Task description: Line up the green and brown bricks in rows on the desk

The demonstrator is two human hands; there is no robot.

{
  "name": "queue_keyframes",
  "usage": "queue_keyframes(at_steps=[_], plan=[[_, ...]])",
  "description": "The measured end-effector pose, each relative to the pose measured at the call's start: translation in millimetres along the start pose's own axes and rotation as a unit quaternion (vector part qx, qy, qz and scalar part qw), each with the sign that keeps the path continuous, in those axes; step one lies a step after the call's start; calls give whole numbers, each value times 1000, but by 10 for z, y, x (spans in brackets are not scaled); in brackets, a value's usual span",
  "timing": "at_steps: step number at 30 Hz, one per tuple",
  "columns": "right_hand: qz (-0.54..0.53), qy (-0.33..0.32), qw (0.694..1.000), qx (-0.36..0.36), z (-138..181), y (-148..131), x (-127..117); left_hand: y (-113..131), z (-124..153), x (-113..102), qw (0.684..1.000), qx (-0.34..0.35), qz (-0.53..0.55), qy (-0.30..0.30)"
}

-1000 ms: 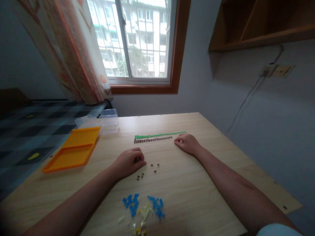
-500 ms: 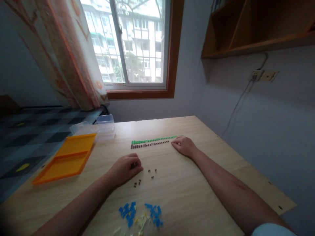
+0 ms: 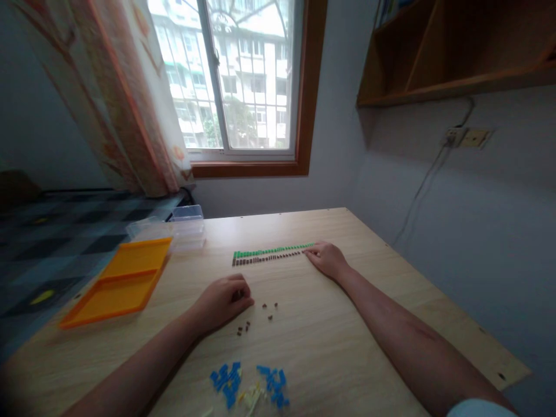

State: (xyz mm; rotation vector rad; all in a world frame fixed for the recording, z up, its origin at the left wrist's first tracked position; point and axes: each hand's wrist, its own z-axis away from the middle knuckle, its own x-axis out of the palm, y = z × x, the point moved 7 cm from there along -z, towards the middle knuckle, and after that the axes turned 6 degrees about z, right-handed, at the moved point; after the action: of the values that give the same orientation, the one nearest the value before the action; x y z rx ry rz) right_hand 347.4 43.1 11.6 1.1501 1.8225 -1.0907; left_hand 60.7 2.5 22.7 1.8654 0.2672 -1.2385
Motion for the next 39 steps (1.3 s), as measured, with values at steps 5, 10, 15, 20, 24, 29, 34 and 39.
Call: queue_keyframes(at_steps=[5, 10, 15, 20, 24, 29, 34, 39], plan=[[7, 6, 1000, 8, 2, -4, 16, 1, 4, -3, 1000, -1, -2, 1], [27, -7, 1000, 9, 17, -28, 48, 9, 6, -3, 1000, 1, 2, 2], [16, -5, 1000, 1, 18, -36, 41, 8, 4, 2, 1000, 1, 1, 1], [3, 4, 1000, -3, 23, -36, 30, 19, 8, -9, 1000, 3, 9, 4], [15, -2, 1000, -7, 11, -8, 67, 25, 9, -14, 1000, 1, 16, 4], [14, -7, 1000, -9, 3, 4, 79, 15, 2, -5, 1000, 0, 18, 4], [7, -2, 1000, -13, 19, -9, 36, 13, 1, 1, 1000, 4, 16, 3], [-16, 58, 997, -40, 39, -168, -61, 15, -5, 2, 1000, 4, 13, 1]])
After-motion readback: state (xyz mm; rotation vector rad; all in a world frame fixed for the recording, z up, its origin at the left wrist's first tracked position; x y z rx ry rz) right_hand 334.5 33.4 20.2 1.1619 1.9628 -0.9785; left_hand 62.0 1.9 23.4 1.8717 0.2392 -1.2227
